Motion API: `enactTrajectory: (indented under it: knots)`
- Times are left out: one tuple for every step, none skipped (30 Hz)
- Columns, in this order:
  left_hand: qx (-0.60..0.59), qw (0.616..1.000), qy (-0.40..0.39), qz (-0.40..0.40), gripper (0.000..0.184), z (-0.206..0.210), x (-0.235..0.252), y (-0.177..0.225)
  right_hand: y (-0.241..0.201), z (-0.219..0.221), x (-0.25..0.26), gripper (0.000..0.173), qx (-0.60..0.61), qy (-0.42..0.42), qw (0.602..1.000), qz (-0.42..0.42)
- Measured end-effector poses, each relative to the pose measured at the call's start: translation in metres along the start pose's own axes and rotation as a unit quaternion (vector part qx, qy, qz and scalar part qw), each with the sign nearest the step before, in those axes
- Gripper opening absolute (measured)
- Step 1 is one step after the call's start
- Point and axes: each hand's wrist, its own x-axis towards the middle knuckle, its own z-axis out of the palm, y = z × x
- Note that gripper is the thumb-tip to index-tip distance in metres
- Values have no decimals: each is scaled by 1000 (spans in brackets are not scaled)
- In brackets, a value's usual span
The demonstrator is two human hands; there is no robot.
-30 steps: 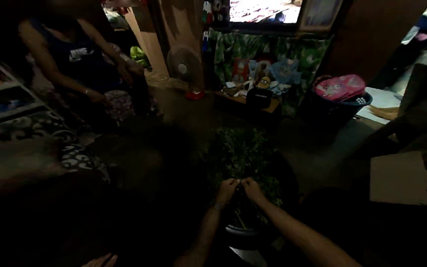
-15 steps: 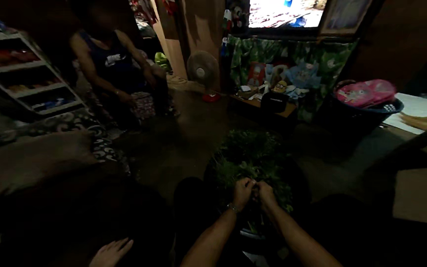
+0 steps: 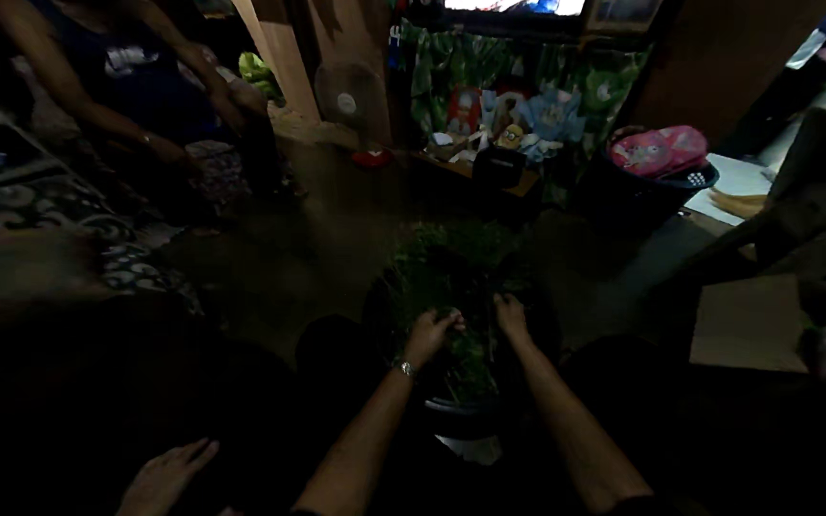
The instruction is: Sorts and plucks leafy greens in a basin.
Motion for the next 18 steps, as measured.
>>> enactTrajectory:
  knots:
    - [-9, 1000, -4, 7, 23, -1, 0, -2, -1, -3, -5, 53, -10, 12, 1000, -16]
    - [-9, 1000, -9, 17, 23, -2, -1, -5, -3, -5, -10, 51, -12, 17, 999, -38]
    - [-3, 999, -16, 28, 23, -4, -1, -6, -6, -6, -16, 48, -5, 14, 998, -63]
    - [1, 999, -24, 37, 22, -5, 0, -7, -12, -9, -22, 48, 11, -2, 997, -77]
    - [7, 999, -28, 41, 22, -5, 2, -7, -20, -12, -29, 50, 28, -29, 996, -82]
    - [19, 998, -32, 43, 22, -6, 2, -8, -25, -15, -35, 53, 41, -64, 994, -84]
    - [36, 998, -33, 44, 22, -7, 2, -9, -26, -16, -38, 55, 59, -103, 989, -85]
    - [57, 997, -34, 39, 24, -7, 1, -8, -24, -16, -39, 55, 69, -142, 983, -92]
    - [76, 996, -39, 35, 25, -8, -1, -8, -21, -16, -40, 53, 74, -176, 976, -102]
    - [97, 994, -41, 34, 24, -7, -4, -7, -20, -16, -43, 50, 69, -199, 972, -108]
    - [124, 991, -42, 34, 24, -6, -6, -6, -22, -17, -47, 49, 55, -214, 969, -111]
    - [148, 987, -45, 37, 25, -5, -7, -5, -26, -17, -52, 51, 35, -220, 969, -112]
    - [167, 983, -53, 50, 26, -4, -7, -5, -30, -17, -56, 55, 15, -214, 970, -110]
    - [180, 979, -62, 72, 25, -4, -7, -8, -33, -16, -60, 58, -1, -199, 974, -110]
    - [190, 975, -68, 88, 23, -4, -6, -12, -33, -14, -62, 59, -11, -183, 977, -108]
    - [198, 973, -73, 95, 22, -3, -6, -14, -32, -12, -62, 57, -20, -173, 978, -113]
    - [205, 971, -77, 100, 23, -3, -6, -15, -30, -10, -61, 51, -27, -164, 978, -124]
    - [209, 969, -82, 99, 24, -3, -6, -15, -30, -10, -60, 45, -36, -160, 978, -132]
